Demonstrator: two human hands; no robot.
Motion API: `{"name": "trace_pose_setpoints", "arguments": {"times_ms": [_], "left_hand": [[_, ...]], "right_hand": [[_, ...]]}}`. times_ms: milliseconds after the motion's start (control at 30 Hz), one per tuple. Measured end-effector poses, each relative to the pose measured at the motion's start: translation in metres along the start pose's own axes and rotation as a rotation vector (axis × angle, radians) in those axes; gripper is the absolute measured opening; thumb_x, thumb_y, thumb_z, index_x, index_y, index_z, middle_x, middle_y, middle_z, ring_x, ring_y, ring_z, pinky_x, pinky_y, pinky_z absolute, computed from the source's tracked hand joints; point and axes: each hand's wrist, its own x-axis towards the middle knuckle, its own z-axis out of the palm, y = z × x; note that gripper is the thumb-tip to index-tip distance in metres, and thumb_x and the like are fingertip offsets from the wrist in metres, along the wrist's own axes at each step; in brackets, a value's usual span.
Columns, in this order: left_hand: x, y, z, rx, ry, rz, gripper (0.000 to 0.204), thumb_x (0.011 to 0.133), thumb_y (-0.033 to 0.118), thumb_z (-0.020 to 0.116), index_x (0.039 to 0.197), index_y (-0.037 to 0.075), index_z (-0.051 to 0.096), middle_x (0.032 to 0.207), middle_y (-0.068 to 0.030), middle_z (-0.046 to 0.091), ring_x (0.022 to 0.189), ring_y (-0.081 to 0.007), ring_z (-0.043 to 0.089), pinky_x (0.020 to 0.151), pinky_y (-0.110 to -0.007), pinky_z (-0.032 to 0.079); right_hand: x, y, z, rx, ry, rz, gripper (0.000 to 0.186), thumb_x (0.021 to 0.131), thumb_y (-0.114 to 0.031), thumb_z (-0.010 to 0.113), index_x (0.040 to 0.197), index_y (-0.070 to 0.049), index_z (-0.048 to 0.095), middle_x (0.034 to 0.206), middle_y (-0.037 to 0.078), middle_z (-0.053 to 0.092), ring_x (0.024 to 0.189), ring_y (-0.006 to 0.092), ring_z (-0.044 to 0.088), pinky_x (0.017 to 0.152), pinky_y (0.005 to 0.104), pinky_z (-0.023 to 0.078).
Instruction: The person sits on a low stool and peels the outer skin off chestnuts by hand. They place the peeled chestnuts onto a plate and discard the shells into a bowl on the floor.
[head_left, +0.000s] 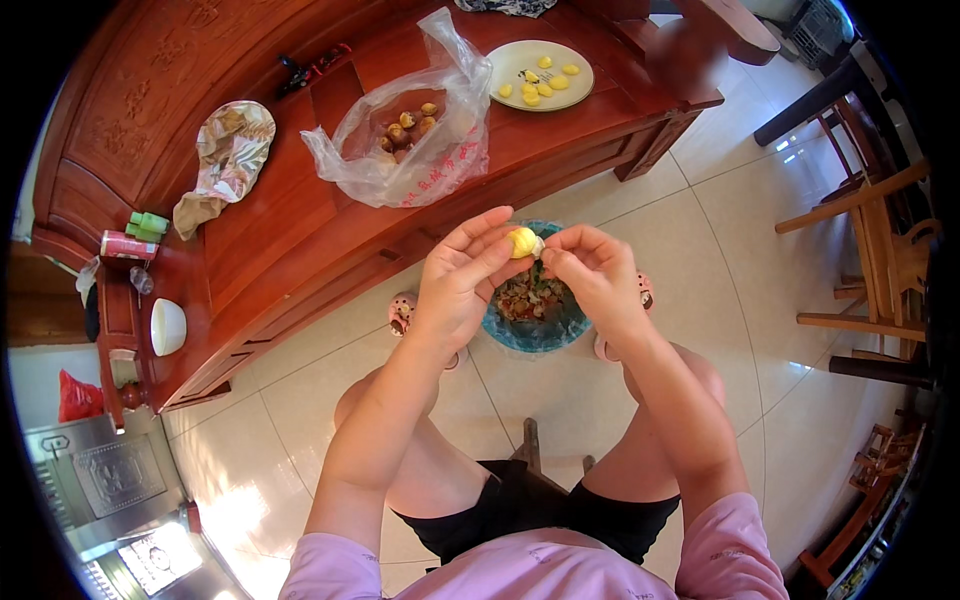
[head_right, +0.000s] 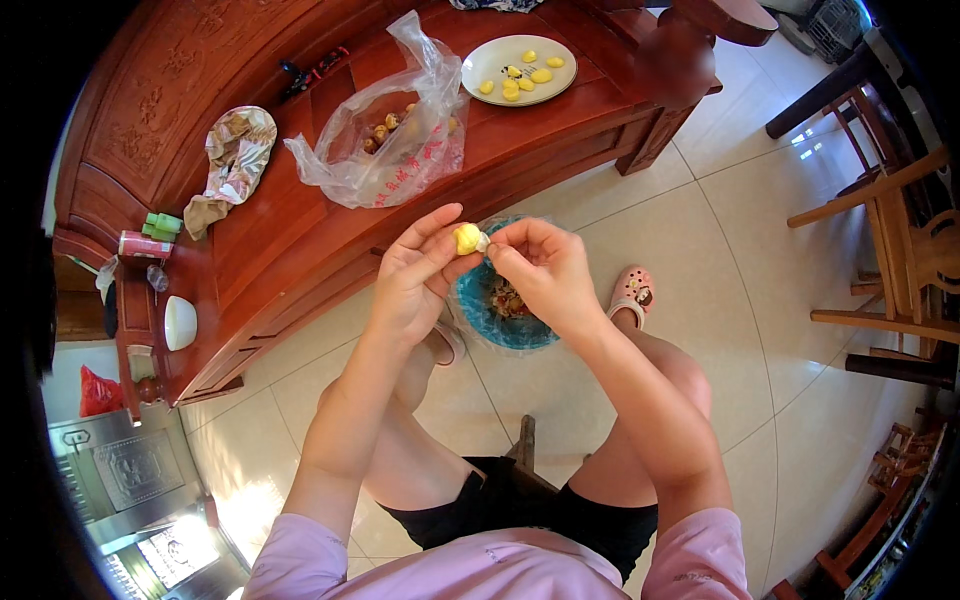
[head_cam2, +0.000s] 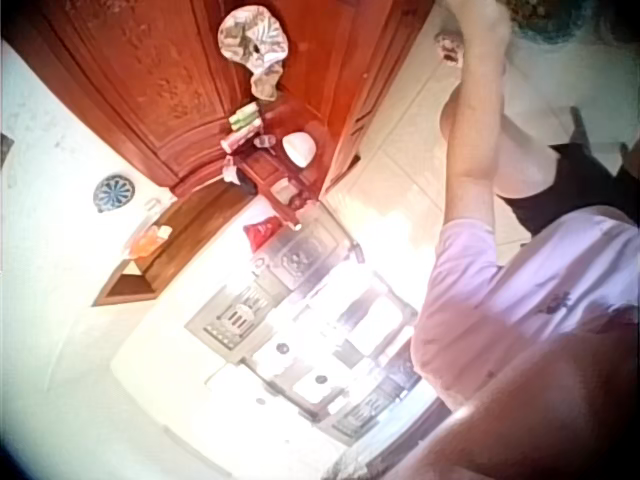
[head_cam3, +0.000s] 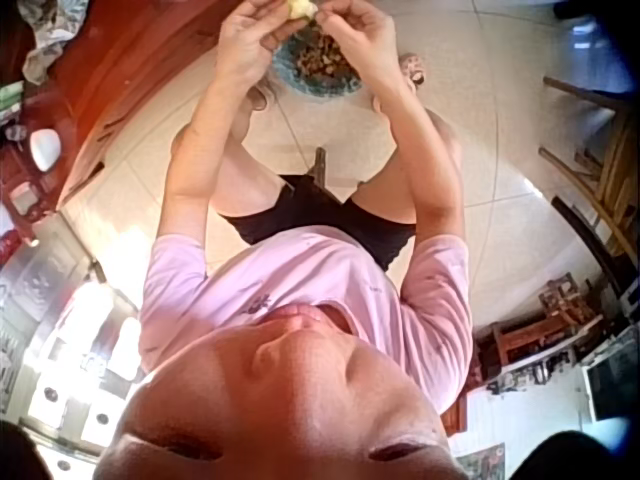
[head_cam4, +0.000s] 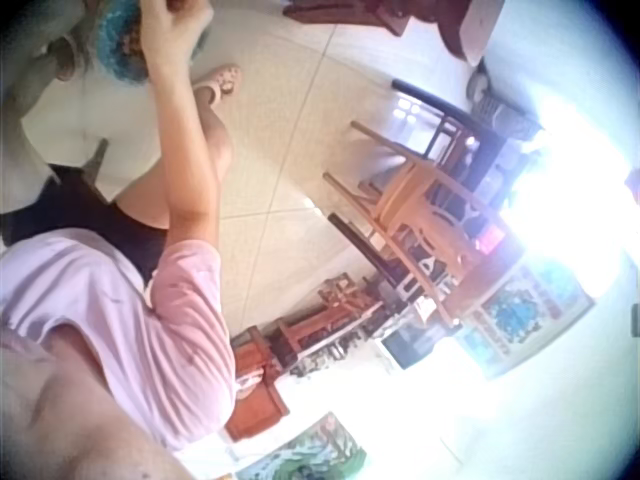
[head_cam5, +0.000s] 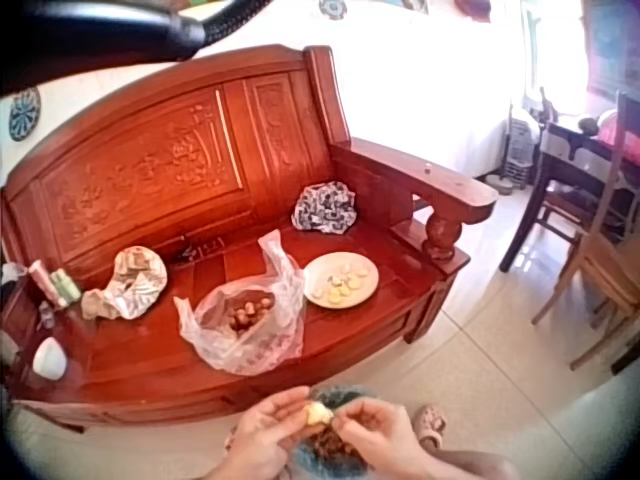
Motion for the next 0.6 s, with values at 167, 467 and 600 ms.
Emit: {"name": "trace_pose_setpoints", "arguments": {"times_ms": [167,467,600], "left_hand": [[0.0027,-0.0026,-0.0077,-0.128,-0.059,-0.102,0.031,0.086,0.011,0.052,0.116,0.002,0.048,0.1,-0.0109,0.058,0.086,-0.0173,0.057,0.076,-0.029,0.049],[0.0027,-0.0028,-0.011,-0.292,-0.083,-0.203,0.028,0.088,0.013,0.049,0.113,0.001,0.048,0.103,-0.0128,0.055,0.081,-0.016,0.056,0.072,-0.027,0.05],[0.0024,0.0006,-0.0068,-0.319,-0.09,-0.238,0.025,0.089,0.013,0.047,0.109,-0.001,0.047,0.106,-0.0147,0.053,0.076,-0.0149,0.055,0.067,-0.025,0.051]], "right_hand": [[-0.0004,-0.0004,-0.0024,0.025,-0.061,0.035,0.008,0.079,-0.006,0.058,0.082,0.001,0.057,0.075,-0.001,0.057,0.068,0.0029,0.05,0.06,0.0173,0.04],[-0.0012,-0.0036,-0.0046,0.063,-0.112,0.044,0.006,0.078,-0.005,0.057,0.08,0.001,0.056,0.075,-0.001,0.055,0.069,0.004,0.049,0.061,0.018,0.039],[-0.0018,-0.0046,-0.0048,0.065,-0.112,0.049,0.006,0.077,-0.005,0.055,0.079,0.001,0.055,0.075,0.0,0.055,0.069,0.0041,0.049,0.061,0.0181,0.039]]}}
